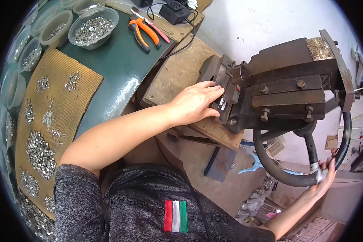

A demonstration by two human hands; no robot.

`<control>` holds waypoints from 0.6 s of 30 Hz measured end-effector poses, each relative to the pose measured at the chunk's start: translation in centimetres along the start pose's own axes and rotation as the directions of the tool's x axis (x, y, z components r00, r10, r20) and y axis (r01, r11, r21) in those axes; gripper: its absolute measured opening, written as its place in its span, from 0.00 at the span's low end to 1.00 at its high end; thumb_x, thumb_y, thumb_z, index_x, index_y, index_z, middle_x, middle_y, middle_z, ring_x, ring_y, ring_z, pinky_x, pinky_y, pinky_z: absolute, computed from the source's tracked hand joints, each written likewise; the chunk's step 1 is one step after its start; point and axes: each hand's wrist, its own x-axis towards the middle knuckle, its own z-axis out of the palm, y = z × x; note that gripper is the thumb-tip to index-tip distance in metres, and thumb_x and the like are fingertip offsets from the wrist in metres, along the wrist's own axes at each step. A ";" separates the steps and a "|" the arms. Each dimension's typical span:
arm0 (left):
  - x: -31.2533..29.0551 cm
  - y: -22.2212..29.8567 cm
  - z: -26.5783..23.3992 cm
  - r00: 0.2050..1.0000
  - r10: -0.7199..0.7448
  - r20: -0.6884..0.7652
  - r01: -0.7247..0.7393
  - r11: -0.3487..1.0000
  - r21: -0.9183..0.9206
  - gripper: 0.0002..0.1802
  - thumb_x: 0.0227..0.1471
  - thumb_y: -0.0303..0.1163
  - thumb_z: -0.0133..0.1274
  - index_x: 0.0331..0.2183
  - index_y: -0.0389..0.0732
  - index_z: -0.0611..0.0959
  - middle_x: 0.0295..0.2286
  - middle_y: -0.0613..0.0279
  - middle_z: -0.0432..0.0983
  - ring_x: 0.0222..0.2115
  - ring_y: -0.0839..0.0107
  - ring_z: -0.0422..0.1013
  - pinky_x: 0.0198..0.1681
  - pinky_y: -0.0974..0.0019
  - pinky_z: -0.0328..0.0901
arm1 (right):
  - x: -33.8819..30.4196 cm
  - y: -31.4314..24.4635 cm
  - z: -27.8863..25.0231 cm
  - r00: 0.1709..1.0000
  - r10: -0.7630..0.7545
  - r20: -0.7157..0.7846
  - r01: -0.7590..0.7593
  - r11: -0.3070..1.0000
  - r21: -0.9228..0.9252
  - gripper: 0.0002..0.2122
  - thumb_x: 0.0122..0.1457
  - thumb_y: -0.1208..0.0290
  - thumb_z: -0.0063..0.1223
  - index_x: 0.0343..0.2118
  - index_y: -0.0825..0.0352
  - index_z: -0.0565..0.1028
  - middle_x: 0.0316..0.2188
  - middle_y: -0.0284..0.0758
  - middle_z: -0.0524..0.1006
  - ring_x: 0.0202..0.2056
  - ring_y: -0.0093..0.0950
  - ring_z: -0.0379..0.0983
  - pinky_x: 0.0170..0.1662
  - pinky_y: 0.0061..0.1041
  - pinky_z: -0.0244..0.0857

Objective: The person assembles small metal parts by hand, sorting them from plastic bowls onto a sorting mat, aligning them in a jig, and then pressing them together with a manual press.

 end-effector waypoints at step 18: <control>-0.3 0.1 0.1 1.000 -0.013 0.001 0.012 0.997 0.074 0.39 0.51 0.48 0.65 0.57 0.32 0.76 0.57 0.51 0.74 0.58 0.53 0.68 0.62 0.57 0.64 | -4.8 3.4 0.5 0.981 -0.195 -0.005 0.195 0.981 0.012 0.09 0.67 0.74 0.56 0.47 0.69 0.74 0.28 0.27 0.70 0.26 0.19 0.66 0.39 0.26 0.73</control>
